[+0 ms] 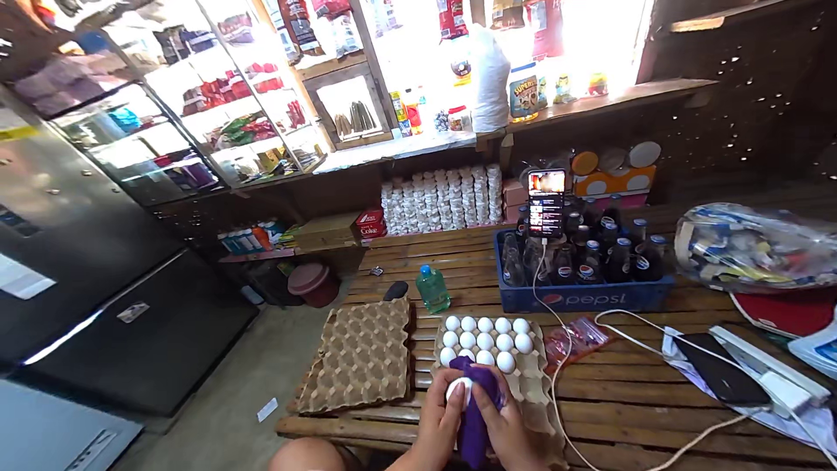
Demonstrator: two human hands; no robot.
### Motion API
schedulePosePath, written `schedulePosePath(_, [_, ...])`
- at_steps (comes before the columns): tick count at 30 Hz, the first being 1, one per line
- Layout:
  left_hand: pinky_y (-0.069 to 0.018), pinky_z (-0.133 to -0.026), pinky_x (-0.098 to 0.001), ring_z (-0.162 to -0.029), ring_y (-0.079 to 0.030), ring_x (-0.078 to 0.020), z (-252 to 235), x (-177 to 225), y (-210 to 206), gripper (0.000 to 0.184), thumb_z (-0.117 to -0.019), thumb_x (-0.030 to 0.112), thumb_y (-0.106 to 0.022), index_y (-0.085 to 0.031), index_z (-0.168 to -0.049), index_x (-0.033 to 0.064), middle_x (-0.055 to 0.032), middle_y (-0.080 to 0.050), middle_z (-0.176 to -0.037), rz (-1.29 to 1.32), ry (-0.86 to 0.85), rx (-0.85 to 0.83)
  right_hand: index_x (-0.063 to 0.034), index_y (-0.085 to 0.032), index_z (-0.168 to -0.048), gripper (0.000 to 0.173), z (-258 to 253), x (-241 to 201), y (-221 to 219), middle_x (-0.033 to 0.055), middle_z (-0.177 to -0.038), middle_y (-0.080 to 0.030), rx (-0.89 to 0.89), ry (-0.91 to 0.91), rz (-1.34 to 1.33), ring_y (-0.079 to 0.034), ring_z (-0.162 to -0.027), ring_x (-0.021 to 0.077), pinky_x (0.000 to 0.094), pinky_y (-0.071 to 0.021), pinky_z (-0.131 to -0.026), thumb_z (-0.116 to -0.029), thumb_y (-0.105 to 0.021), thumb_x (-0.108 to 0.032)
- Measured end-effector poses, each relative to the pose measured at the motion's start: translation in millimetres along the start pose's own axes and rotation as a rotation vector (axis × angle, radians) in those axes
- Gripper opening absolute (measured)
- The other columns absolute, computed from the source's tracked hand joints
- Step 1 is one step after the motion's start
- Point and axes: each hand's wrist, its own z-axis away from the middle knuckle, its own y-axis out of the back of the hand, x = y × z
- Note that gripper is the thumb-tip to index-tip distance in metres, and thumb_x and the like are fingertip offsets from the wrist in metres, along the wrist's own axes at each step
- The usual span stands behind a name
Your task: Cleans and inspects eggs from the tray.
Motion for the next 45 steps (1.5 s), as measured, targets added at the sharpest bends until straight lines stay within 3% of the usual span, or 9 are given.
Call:
schedulePosePath(4, [-0.0574, -0.078, -0.0281, -0.086, -0.066, -0.0063, 2, 0, 1, 0.032, -0.107, 0.023, -0.046, -0.06, -0.119, -0.003, -0.0078, -0.068, -0.104, -0.093, -0.018, -0.047, 0.0053, -0.04, -0.145, 0.051, -4, -19, 0, 0.0143, -0.128, -0.063, 0.108, -0.309, -0.114, -0.064, -0.112, 0.0068, 0.0252, -0.0515, -0.101, -0.1042, -0.052, -0.022])
schedulePosePath(7, [-0.0574, -0.079, -0.0256, -0.086, -0.066, -0.0056, 0, 1, 0, 0.031, -0.1074, 0.02, -0.043, -0.058, -0.121, -0.0042, -0.0077, -0.067, -0.103, -0.074, 0.013, -0.019, 0.0075, -0.045, -0.14, 0.047, 2, -8, -2, 0.0147, -0.129, -0.061, 0.054, -0.118, -0.03, -0.061, -0.116, 0.0061, 0.0239, -0.0498, -0.103, -0.1011, -0.055, -0.018])
schedulePosePath(11, [-0.0518, -0.1, -0.0343, -0.11, -0.063, -0.0154, -3, -2, 4, 0.039, -0.1082, 0.027, -0.044, -0.058, -0.127, -0.0046, -0.0158, -0.065, -0.117, -0.222, -0.069, -0.037, 0.0036, -0.058, -0.132, 0.05, 2, 15, 0, 0.0193, -0.134, -0.057, -0.011, 0.177, 0.136, -0.052, -0.129, 0.0168, 0.0315, -0.0446, -0.109, -0.0967, -0.065, -0.031])
schedulePosePath(14, [-0.0547, -0.09, -0.0346, -0.102, -0.063, -0.0192, -4, 1, 8, 0.042, -0.1073, 0.034, -0.047, -0.06, -0.129, 0.001, -0.0178, -0.064, -0.113, -0.419, -0.204, -0.092, 0.0049, -0.054, -0.134, 0.045, -1, 0, 0, 0.0143, -0.128, -0.061, 0.052, -0.057, -0.017, -0.06, -0.119, 0.0097, 0.0263, -0.0498, -0.103, -0.0959, -0.063, -0.019])
schedulePosePath(18, [-0.0563, -0.082, -0.0325, -0.095, -0.063, -0.0175, -4, -2, 10, 0.039, -0.1054, 0.037, -0.052, -0.061, -0.131, 0.0093, -0.0153, -0.062, -0.111, -0.465, -0.294, -0.151, 0.0013, -0.042, -0.146, 0.052, -9, -14, 4, 0.013, -0.124, -0.066, 0.153, -0.352, -0.155, -0.067, -0.108, 0.0108, 0.0293, -0.0552, -0.097, -0.1041, -0.054, -0.028])
schedulePosePath(24, [-0.061, -0.084, -0.0312, -0.1, -0.068, -0.0163, -8, 1, 6, 0.045, -0.0952, 0.019, -0.069, -0.056, -0.13, -0.006, -0.0185, -0.061, -0.122, -0.198, -0.065, -0.055, 0.0071, -0.043, -0.143, 0.051, 0, -8, 1, 0.0176, -0.136, -0.056, 0.087, -0.15, -0.071, -0.057, -0.123, 0.0084, 0.0249, -0.0469, -0.107, -0.1016, -0.052, -0.021])
schedulePosePath(35, [-0.0609, -0.087, -0.032, -0.106, -0.068, -0.0166, -8, 0, 9, 0.042, -0.0905, 0.019, -0.077, -0.065, -0.127, 0.0026, -0.0129, -0.065, -0.123, -0.133, -0.166, -0.131, 0.0002, -0.039, -0.145, 0.057, -17, -14, 8, 0.0128, -0.121, -0.066, 0.246, -0.364, -0.317, -0.069, -0.103, 0.0117, 0.0297, -0.0584, -0.091, -0.099, -0.062, -0.023])
schedulePosePath(39, [-0.0619, -0.084, -0.0309, -0.101, -0.07, -0.0159, -13, -1, 9, 0.044, -0.0886, 0.016, -0.077, -0.063, -0.126, -0.0039, -0.0148, -0.065, -0.121, -0.134, -0.116, -0.045, 0.0015, -0.045, -0.137, 0.049, -8, -18, 4, 0.0096, -0.118, -0.065, 0.166, -0.295, -0.218, -0.067, -0.103, 0.0072, 0.026, -0.0569, -0.092, -0.0977, -0.061, -0.023])
schedulePosePath(45, [-0.0632, -0.081, -0.0302, -0.095, -0.071, -0.0159, -18, 1, 11, 0.042, -0.0848, 0.009, -0.078, -0.065, -0.122, -0.0047, -0.0146, -0.066, -0.117, -0.11, 0.026, 0.055, 0.0029, -0.04, -0.148, 0.056, -2, -11, -1, 0.0123, -0.136, -0.059, 0.073, -0.248, -0.21, -0.062, -0.118, 0.0073, 0.0259, -0.0517, -0.101, -0.0978, -0.058, -0.015])
